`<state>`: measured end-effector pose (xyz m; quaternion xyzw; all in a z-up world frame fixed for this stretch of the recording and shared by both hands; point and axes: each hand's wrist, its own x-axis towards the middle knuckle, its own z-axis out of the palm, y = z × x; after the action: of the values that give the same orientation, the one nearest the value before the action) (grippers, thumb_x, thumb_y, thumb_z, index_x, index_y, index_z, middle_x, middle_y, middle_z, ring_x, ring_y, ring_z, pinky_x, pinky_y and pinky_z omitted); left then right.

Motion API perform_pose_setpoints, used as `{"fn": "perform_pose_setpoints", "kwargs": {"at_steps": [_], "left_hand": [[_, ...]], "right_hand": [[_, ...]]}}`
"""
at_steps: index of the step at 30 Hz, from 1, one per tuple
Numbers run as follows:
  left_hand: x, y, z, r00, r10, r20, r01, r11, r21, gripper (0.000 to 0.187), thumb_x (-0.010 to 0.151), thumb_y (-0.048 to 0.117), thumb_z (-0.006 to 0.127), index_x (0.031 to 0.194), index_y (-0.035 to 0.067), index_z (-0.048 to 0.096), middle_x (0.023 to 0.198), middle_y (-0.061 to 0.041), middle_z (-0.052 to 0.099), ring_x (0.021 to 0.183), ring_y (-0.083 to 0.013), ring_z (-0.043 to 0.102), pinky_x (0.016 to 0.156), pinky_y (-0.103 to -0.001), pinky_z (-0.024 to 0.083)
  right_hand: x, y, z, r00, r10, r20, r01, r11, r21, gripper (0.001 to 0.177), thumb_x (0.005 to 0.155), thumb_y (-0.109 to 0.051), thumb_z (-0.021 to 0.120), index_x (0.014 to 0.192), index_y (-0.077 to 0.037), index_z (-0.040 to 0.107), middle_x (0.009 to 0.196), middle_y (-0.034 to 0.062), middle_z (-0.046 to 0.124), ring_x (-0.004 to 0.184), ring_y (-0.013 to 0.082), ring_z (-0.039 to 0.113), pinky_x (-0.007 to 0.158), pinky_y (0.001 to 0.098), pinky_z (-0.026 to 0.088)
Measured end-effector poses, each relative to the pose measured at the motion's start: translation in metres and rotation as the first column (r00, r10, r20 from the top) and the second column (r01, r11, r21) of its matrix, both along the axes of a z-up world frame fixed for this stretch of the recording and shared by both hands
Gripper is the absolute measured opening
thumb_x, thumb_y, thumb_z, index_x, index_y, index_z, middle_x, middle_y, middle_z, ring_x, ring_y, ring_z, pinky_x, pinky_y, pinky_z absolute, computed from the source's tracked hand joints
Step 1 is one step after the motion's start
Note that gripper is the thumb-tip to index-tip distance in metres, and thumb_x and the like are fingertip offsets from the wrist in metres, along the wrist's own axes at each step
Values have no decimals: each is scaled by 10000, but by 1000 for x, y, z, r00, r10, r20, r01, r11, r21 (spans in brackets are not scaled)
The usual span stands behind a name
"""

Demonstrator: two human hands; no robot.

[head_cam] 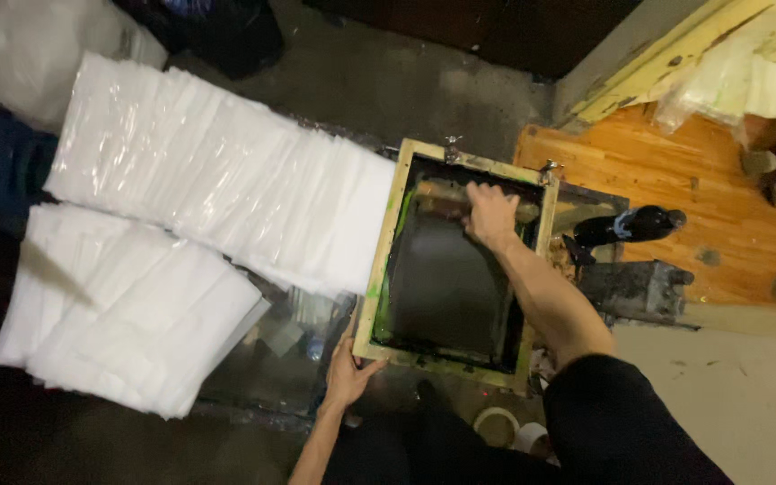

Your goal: The person performs screen printing on white fabric sheets. They place a sheet under a screen, pull a squeegee across the mesh to apply ink, and then remove the printed sheet. This process is repeated multiple times.

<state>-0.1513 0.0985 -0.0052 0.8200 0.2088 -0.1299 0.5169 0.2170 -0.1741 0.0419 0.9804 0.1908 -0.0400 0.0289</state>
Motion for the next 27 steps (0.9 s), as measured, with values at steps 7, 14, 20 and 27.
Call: {"fn": "perform_pose_setpoints", "kwargs": {"at_steps": [7,14,20,27], "left_hand": [[8,-10,42,976,218,-20,-216,944,-250,643,710,319,1020,1234,79,735,1139,-50,832,1015,-141,753,855,-288,605],[125,-30,113,881,108,461,0,974,-228,434,907,8,571,1341,28,570,1153,-139,682,1051,-237,626,931,-362,519],[129,-75,19,980,-138,-146,174,946,274,671,1089,612,463,1421,52,628,1355,-241,633,1270,-465,620,1038,-642,495],[83,-7,-77,969,140,202,-184,959,217,347,984,492,703,999,145,711,932,-99,736,889,-345,730,807,-496,520]], "right_hand": [[-231,-15,77,996,85,-35,-81,991,102,413,867,-350,795,1218,-246,603,1093,30,628,1066,301,618,915,525,422],[-190,-44,223,788,-105,607,-208,882,423,446,718,-52,524,1141,-31,662,1033,193,618,1013,369,588,1041,607,412],[-97,-43,286,592,-232,772,-250,858,449,347,873,-60,636,1219,-78,657,1033,104,674,984,284,668,911,395,412],[-73,-45,326,671,-137,729,-368,791,488,606,713,-64,584,1308,45,615,1149,233,629,1081,433,616,926,499,419]]}}
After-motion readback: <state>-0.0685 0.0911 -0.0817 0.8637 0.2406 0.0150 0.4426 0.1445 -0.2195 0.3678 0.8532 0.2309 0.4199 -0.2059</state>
